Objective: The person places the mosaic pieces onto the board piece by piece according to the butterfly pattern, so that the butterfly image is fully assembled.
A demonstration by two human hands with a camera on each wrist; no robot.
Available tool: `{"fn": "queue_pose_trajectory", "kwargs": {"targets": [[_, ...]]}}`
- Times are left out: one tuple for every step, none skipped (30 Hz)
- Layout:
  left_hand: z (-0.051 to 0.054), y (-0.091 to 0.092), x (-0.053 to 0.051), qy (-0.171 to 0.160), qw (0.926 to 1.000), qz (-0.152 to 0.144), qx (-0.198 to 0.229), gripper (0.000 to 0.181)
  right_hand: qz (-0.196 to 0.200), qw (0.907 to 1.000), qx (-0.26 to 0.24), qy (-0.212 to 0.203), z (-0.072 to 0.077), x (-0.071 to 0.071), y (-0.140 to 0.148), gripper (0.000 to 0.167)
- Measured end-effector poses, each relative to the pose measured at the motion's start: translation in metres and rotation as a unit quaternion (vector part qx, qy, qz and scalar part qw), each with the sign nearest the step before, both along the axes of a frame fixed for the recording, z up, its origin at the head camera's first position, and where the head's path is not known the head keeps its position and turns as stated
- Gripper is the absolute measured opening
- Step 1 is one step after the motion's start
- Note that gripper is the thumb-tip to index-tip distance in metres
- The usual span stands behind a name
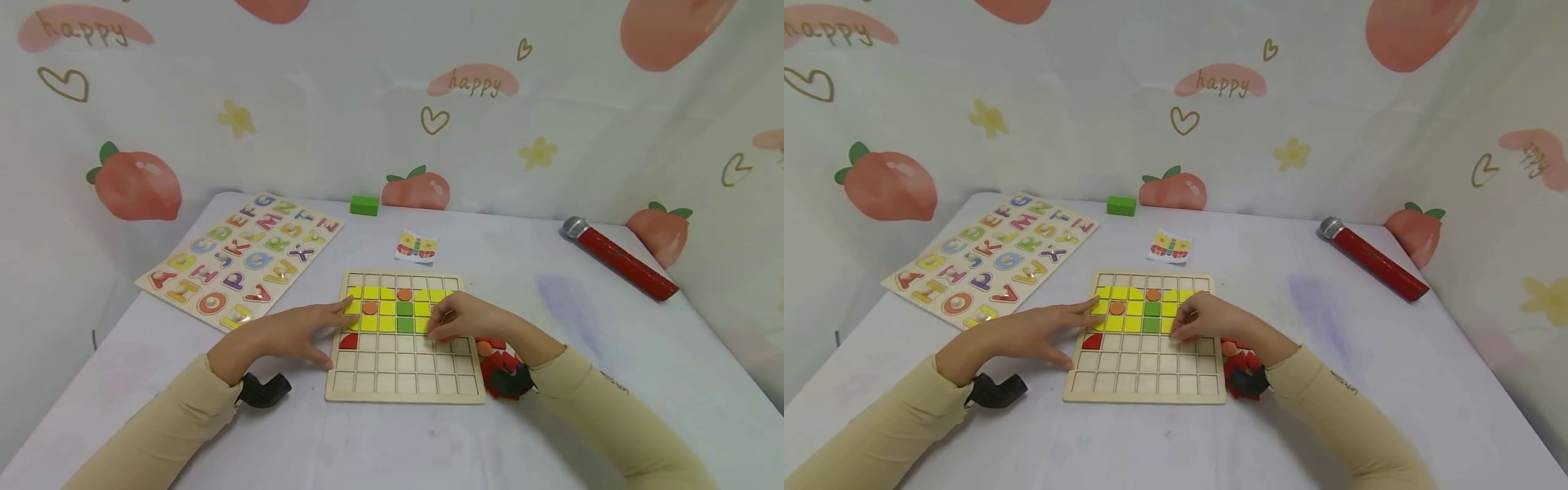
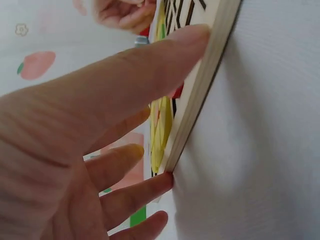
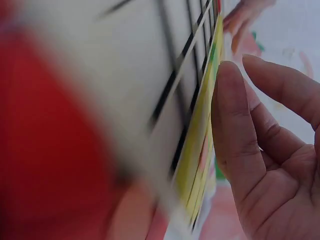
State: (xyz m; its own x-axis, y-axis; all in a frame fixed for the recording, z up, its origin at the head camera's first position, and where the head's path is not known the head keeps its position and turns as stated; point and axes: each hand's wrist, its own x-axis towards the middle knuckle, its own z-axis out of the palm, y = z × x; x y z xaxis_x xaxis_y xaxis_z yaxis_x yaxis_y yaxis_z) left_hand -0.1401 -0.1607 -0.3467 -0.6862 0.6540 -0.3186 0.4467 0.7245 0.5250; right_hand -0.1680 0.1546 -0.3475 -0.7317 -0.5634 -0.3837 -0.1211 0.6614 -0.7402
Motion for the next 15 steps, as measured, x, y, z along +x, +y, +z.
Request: {"fn": "queue_pose_trajectory", "kwargs": {"targets": [[0.000, 0.000, 0.000, 0.002, 1.0000, -0.001, 0.002, 0.077, -0.011, 0.9999, 0.003, -0.001, -0.001, 0.001, 0.008, 0.013], [-0.001, 0.000, 0.000, 0.004, 1.0000, -0.002, 0.004, 0.077, -0.021, 0.9998, 0.007, 0.001, -0.002, 0.001, 0.015, 0.014], [-0.002, -0.001, 0.000, 0.006, 1.0000, -0.004, 0.005, 0.076, -0.030, 0.9994, 0.015, 0.004, -0.003, 0.002, 0.021, 0.016], [-0.003, -0.001, 0.000, 0.010, 0.9999, -0.005, 0.004, 0.074, -0.041, 0.9989, 0.021, 0.005, -0.003, 0.002, 0.027, 0.018], [-0.004, 0.000, 0.001, 0.014, 0.9999, -0.007, 0.002, 0.073, -0.051, 0.9983, 0.026, 0.006, -0.004, 0.002, 0.034, 0.019], [-0.004, 0.000, 0.001, 0.019, 0.9998, -0.009, -0.001, 0.072, -0.061, 0.9976, 0.033, 0.007, -0.004, 0.003, 0.039, 0.021], [-0.005, 0.001, 0.001, 0.026, 0.9996, -0.013, -0.004, 0.071, -0.068, 0.9970, 0.036, 0.006, -0.005, 0.003, 0.045, 0.021], [-0.005, 0.001, 0.000, 0.034, 0.9993, -0.017, -0.004, 0.070, -0.074, 0.9965, 0.038, 0.007, -0.005, 0.004, 0.051, 0.022], [-0.005, 0.002, 0.000, 0.039, 0.9991, -0.016, -0.008, 0.069, -0.078, 0.9962, 0.039, 0.009, -0.005, 0.004, 0.056, 0.022], [-0.005, 0.003, 0.000, 0.046, 0.9987, -0.016, -0.013, 0.068, -0.080, 0.9960, 0.039, 0.010, -0.005, 0.005, 0.061, 0.022], [-0.005, 0.004, 0.000, 0.049, 0.9986, -0.014, -0.015, 0.068, -0.080, 0.9959, 0.040, 0.014, -0.005, 0.005, 0.065, 0.022], [-0.005, 0.005, 0.000, 0.053, 0.9984, -0.011, -0.016, 0.068, -0.082, 0.9955, 0.043, 0.018, -0.005, 0.005, 0.069, 0.021], [-0.004, 0.005, 0.000, 0.057, 0.9982, -0.008, -0.017, 0.068, -0.084, 0.9952, 0.045, 0.022, -0.005, 0.006, 0.072, 0.021], [-0.004, 0.006, 0.000, 0.059, 0.9981, -0.004, -0.018, 0.069, -0.087, 0.9947, 0.050, 0.024, -0.005, 0.006, 0.075, 0.021], [-0.004, 0.006, 0.001, 0.061, 0.9979, 0.001, -0.021, 0.070, -0.089, 0.9943, 0.054, 0.025, -0.005, 0.006, 0.076, 0.022]]}}
